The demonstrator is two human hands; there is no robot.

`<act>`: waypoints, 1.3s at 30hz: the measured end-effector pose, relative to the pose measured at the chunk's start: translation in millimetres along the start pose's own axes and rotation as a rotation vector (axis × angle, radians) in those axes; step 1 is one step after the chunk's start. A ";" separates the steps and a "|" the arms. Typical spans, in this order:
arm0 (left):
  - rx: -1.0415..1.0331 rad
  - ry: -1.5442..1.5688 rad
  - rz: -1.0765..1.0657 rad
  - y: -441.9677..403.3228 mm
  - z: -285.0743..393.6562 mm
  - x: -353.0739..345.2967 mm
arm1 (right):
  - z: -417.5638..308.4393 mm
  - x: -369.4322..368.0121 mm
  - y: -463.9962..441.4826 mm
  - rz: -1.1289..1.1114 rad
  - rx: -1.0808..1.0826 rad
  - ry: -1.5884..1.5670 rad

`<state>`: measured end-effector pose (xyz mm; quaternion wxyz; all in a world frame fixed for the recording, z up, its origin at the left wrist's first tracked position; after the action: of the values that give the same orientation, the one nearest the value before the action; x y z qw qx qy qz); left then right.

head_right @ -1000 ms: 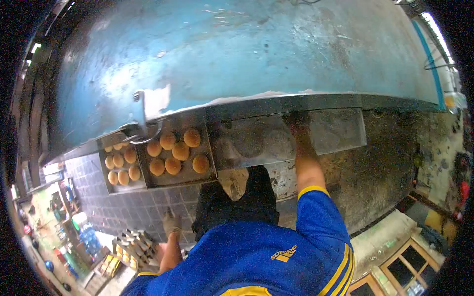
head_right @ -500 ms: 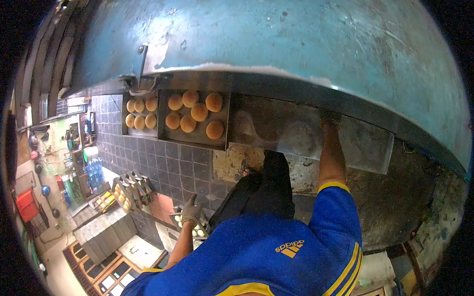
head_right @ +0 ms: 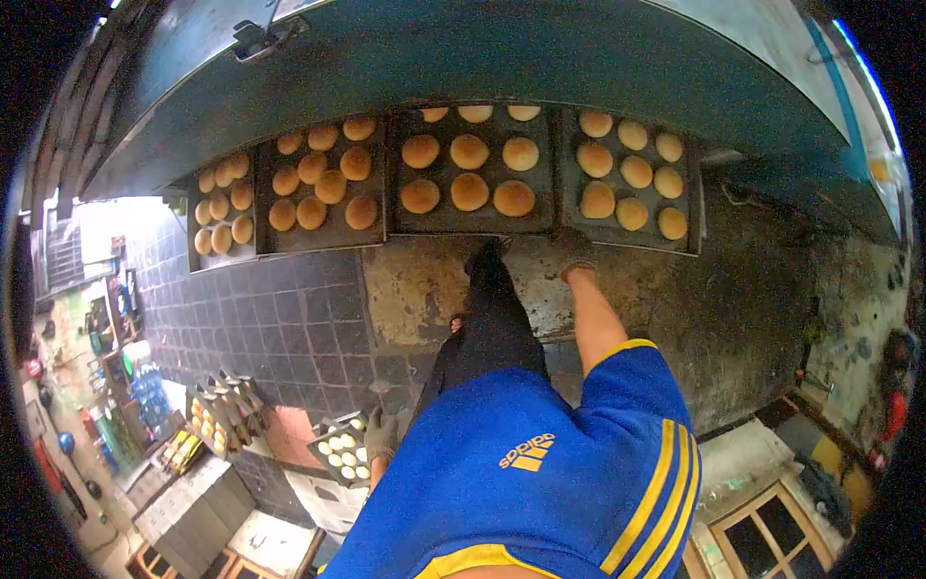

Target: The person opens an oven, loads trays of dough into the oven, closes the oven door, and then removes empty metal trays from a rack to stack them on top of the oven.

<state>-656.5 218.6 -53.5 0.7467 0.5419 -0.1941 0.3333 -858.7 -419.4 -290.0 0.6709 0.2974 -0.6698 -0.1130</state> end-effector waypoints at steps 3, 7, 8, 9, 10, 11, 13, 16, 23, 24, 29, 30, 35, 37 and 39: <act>-0.064 0.001 0.000 19.5 -83.3 -25.2 | 94.2 -175.1 -86.5 0.315 0.015 0.015; 0.077 0.043 -0.009 51.5 -129.1 -25.7 | -3.4 -8.4 18.0 0.063 -0.075 -0.104; 0.122 0.055 -0.027 61.4 -125.7 -18.8 | -11.1 -1.1 28.4 0.055 -0.072 -0.107; 0.163 0.068 -0.041 64.5 -124.8 -10.3 | -24.0 12.1 42.0 0.042 -0.067 -0.115; 0.154 0.075 -0.026 58.5 -142.2 -10.2 | -40.1 32.0 65.7 0.012 -0.081 -0.112; 0.117 0.144 0.019 47.5 -169.8 -17.4 | -56.4 52.1 89.4 -0.017 -0.094 -0.107; 0.073 0.221 0.069 33.2 -183.4 -10.9 | -85.4 63.2 136.5 -0.076 -0.127 -0.092; 0.041 0.275 0.162 11.0 -164.0 3.6 | -120.9 54.4 182.3 -0.047 -0.262 -0.324; -0.036 0.576 0.216 -67.5 -163.1 12.4 | -115.1 -49.2 84.9 -0.059 -0.380 -0.355; -0.036 0.523 0.170 -69.5 -156.7 24.9 | -119.5 -30.8 83.3 0.023 -0.493 -0.515; 0.110 0.386 0.007 -81.4 -170.9 87.0 | -149.9 58.4 21.6 0.299 -0.682 -1.679; 0.123 0.369 0.003 -78.3 -162.7 110.4 | -153.9 66.4 9.6 0.302 -0.665 -1.912; 0.094 0.188 0.020 -125.8 -165.1 197.0 | -168.4 100.4 -40.6 0.029 -0.438 -2.526; 0.070 0.265 0.037 -161.4 -162.3 215.1 | -173.1 120.2 -54.4 -0.148 -0.338 -2.585; -0.024 0.195 0.054 -185.0 -105.6 241.8 | -181.8 139.2 -60.8 -0.314 -0.243 -2.572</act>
<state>-363.1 352.0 -57.4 0.7591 0.4925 -0.1389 0.4024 -657.3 -499.4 -194.2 -0.4457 -0.0107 -0.7729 -0.4516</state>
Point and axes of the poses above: each hand's wrist, its own y-axis away from the middle knuckle, its own x-axis out of the back of the hand, z = x × y, the point moved 1 cm from there along -y, towards the middle knuckle, and after that the axes turned 14 degrees about -x, right-handed, at the moved point
